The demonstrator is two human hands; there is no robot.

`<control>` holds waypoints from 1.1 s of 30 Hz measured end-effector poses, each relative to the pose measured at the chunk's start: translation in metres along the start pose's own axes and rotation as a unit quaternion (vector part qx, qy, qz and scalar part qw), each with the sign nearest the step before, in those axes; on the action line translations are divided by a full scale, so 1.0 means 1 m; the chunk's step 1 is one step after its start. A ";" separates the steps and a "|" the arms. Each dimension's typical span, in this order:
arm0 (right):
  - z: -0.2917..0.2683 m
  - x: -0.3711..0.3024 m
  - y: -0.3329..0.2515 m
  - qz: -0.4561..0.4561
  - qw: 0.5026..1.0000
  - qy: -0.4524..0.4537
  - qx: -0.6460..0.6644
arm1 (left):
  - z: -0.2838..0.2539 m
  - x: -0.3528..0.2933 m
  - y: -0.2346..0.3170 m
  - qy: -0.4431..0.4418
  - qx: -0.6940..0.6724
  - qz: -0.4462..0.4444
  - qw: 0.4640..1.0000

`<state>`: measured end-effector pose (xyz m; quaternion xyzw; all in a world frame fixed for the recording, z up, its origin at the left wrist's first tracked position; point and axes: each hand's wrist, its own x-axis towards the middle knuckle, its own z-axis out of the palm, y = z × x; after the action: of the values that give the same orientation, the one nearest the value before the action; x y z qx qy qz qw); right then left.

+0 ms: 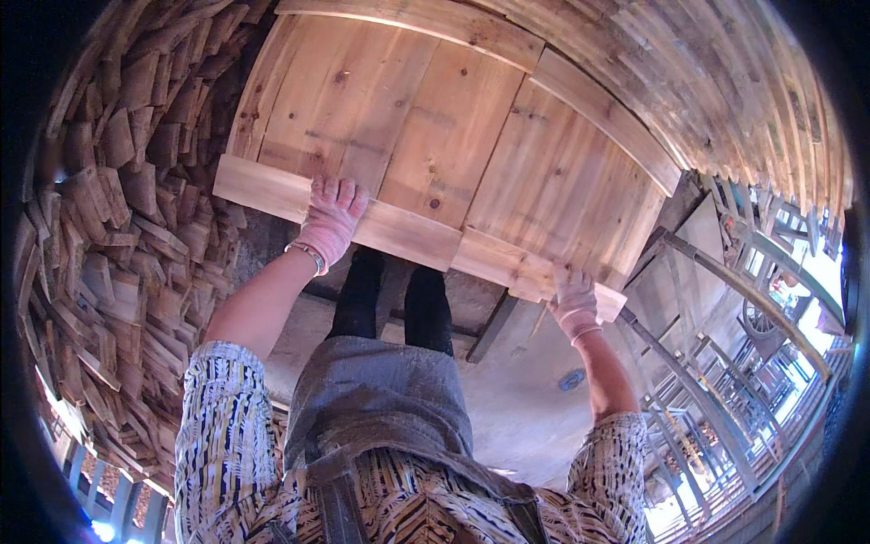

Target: The person repeatedly picks up small wooden planks from a large pile and places them onto a growing stack. They handle the planks by hand, arranging them in layers to build a neat pile within a warehouse environment.

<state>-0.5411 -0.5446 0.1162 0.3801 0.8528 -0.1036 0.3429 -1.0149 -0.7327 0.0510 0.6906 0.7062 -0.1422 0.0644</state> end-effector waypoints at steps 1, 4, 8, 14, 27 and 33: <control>0.002 -0.001 -0.003 0.005 1.000 -0.005 -0.005 | -0.002 0.001 0.000 0.021 0.006 0.004 1.000; 0.020 -0.009 0.001 0.018 0.999 0.033 -0.031 | -0.001 -0.006 0.016 0.016 -0.003 0.001 1.000; -0.014 -0.005 -0.033 0.072 0.996 0.040 0.042 | -0.026 0.011 0.010 -0.218 -0.079 0.016 0.973; -0.074 -0.065 -0.167 -0.071 0.970 0.098 0.212 | -0.084 -0.021 0.026 -0.175 -0.193 -0.075 0.963; -0.089 -0.055 -0.216 -0.386 0.914 -0.092 0.082 | -0.101 -0.386 0.149 0.013 -0.625 -0.704 0.336; -0.063 0.023 -0.287 -0.429 0.867 -0.252 0.023 | -0.165 -0.474 0.057 0.341 -0.353 -0.762 0.423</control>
<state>-0.7903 -0.7012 0.1232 -0.0540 0.8139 -0.3521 0.4589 -0.9225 -1.1384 0.3375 -0.2204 0.8967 0.3758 -0.0787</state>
